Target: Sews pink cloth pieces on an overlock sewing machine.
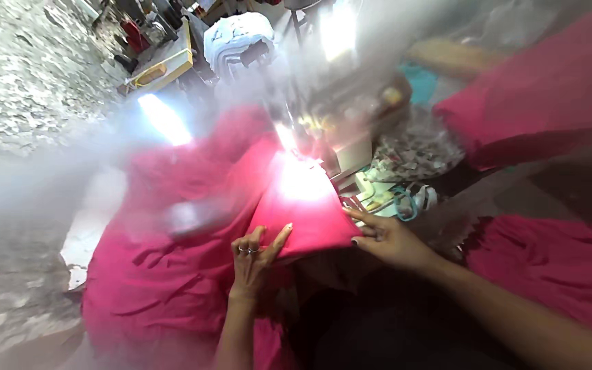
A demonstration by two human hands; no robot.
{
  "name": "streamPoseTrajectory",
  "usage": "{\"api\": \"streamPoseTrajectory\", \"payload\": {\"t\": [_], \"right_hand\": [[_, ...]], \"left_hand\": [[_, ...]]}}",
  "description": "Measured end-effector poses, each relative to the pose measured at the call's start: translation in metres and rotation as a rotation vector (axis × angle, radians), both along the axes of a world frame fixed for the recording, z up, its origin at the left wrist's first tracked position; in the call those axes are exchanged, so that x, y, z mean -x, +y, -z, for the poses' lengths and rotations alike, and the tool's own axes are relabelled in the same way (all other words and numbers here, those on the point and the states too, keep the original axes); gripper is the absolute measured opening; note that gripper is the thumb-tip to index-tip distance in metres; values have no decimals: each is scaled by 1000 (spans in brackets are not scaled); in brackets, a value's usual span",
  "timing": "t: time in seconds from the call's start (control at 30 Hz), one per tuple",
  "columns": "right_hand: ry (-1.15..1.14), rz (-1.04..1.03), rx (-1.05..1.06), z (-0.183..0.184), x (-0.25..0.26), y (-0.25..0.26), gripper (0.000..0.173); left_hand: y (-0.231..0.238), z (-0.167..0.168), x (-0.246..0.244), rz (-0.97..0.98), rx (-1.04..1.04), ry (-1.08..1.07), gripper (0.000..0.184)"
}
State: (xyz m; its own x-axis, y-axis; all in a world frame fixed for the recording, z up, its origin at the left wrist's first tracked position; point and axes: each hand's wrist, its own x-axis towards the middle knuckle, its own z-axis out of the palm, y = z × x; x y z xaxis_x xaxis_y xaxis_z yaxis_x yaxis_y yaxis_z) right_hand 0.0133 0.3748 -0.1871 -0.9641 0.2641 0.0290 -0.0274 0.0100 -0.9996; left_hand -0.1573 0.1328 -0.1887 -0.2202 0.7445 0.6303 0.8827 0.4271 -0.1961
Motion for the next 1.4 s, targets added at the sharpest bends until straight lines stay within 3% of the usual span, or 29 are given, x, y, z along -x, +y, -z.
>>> {"api": "streamPoseTrajectory", "payload": {"t": [0.13, 0.3, 0.37, 0.47, 0.6, 0.73, 0.93, 1.03, 1.1, 1.2, 1.27, 1.33, 1.4], "right_hand": [[-67, 33, -59, -12, 28, 10, 48], [-81, 104, -62, -22, 62, 19, 19], [-76, 181, 58, -27, 76, 17, 22], [-128, 271, 409, -35, 97, 14, 21], [-195, 308, 459, -37, 103, 15, 17], [-70, 302, 326, -29, 83, 7, 16], [81, 102, 84, 3, 56, 0, 3], [-12, -67, 41, 1, 59, 0, 20], [-48, -101, -49, -4, 64, 2, 26], [-98, 49, -167, -3, 73, 14, 19], [-146, 178, -131, 0, 78, 28, 20], [-178, 263, -59, 1, 79, 39, 19], [-141, 245, -34, -10, 68, 38, 16]], "left_hand": [[7, -15, 21, -16, 36, 34, 43], [17, -15, 49, -94, 62, -33, 50], [23, -10, 57, -134, 53, -65, 53], [30, -5, 64, -208, 60, -142, 58], [45, -7, 63, -374, 137, -277, 58], [52, -14, 32, -592, 255, -498, 57], [55, 1, -72, -801, 317, -889, 66], [63, 9, -128, -628, 258, -984, 69], [64, 34, -153, -310, 144, -1012, 72], [70, 63, -158, 230, 162, -1074, 72], [76, 56, -150, 443, 161, -1103, 50], [84, 40, -138, 463, -115, -903, 25], [97, 9, -117, 326, -415, -654, 20]]}}
